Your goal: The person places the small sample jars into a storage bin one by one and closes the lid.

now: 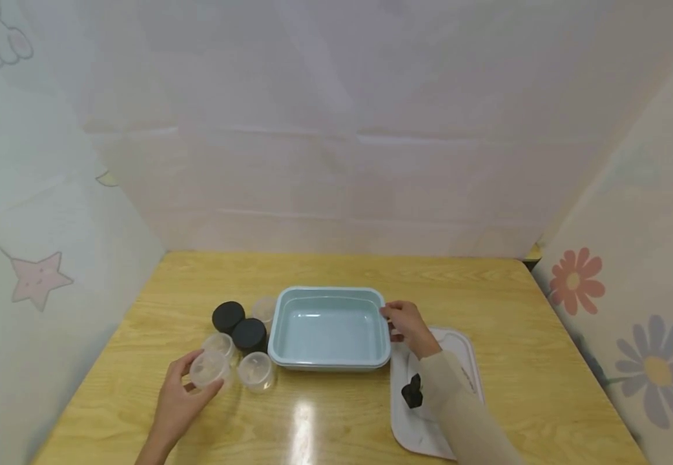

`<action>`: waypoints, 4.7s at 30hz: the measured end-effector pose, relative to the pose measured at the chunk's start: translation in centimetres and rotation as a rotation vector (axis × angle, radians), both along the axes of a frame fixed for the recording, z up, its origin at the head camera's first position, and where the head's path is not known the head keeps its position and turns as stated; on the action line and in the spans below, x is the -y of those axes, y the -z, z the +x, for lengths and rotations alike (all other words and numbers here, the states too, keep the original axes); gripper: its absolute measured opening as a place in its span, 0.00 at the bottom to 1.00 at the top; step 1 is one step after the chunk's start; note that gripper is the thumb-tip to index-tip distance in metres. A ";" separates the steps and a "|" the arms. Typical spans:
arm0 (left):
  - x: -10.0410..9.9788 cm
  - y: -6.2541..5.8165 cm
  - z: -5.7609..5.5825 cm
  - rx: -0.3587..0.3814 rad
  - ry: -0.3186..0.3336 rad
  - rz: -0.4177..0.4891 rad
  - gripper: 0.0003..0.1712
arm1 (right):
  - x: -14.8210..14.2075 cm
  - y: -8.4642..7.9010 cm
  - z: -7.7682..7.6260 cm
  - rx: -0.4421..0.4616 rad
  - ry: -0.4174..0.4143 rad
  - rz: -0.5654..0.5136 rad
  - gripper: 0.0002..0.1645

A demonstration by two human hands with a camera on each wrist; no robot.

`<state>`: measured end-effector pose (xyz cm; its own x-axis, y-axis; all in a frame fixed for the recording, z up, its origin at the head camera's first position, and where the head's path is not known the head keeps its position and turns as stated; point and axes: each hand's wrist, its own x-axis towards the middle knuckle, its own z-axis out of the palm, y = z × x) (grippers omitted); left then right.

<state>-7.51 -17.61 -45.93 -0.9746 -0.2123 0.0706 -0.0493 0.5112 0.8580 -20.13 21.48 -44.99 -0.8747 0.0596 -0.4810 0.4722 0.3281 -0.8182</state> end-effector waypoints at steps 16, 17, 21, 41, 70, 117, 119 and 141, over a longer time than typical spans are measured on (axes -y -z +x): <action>-0.6 -1.9 -0.6 -0.066 0.043 0.025 0.39 | -0.4 0.5 0.5 -0.008 0.015 -0.003 0.26; -0.6 -2.0 -0.7 -0.068 0.043 0.025 0.39 | -0.4 0.5 0.5 -0.009 0.014 -0.003 0.26; -0.9 -2.3 -0.9 -0.082 0.052 0.028 0.39 | -0.4 0.5 0.5 -0.015 0.013 -0.004 0.25; -2.0 -2.9 -2.7 -0.119 0.081 0.057 0.38 | 0.1 0.2 0.2 0.000 0.032 -0.005 0.24; -9.5 -3.0 -9.4 -0.109 0.291 0.123 0.37 | 0.1 0.1 0.2 -0.004 0.037 -0.021 0.23; -22.7 2.6 -14.2 0.201 0.396 0.070 0.40 | 0.8 0.5 0.3 -0.041 0.086 -0.035 0.20; -23.0 2.4 -14.0 0.199 0.387 0.073 0.39 | 0.8 0.6 0.3 -0.043 0.082 -0.029 0.21; -19.7 -0.8 -12.9 0.151 0.433 0.042 0.40 | 0.9 0.3 0.7 -0.060 0.038 -0.010 0.23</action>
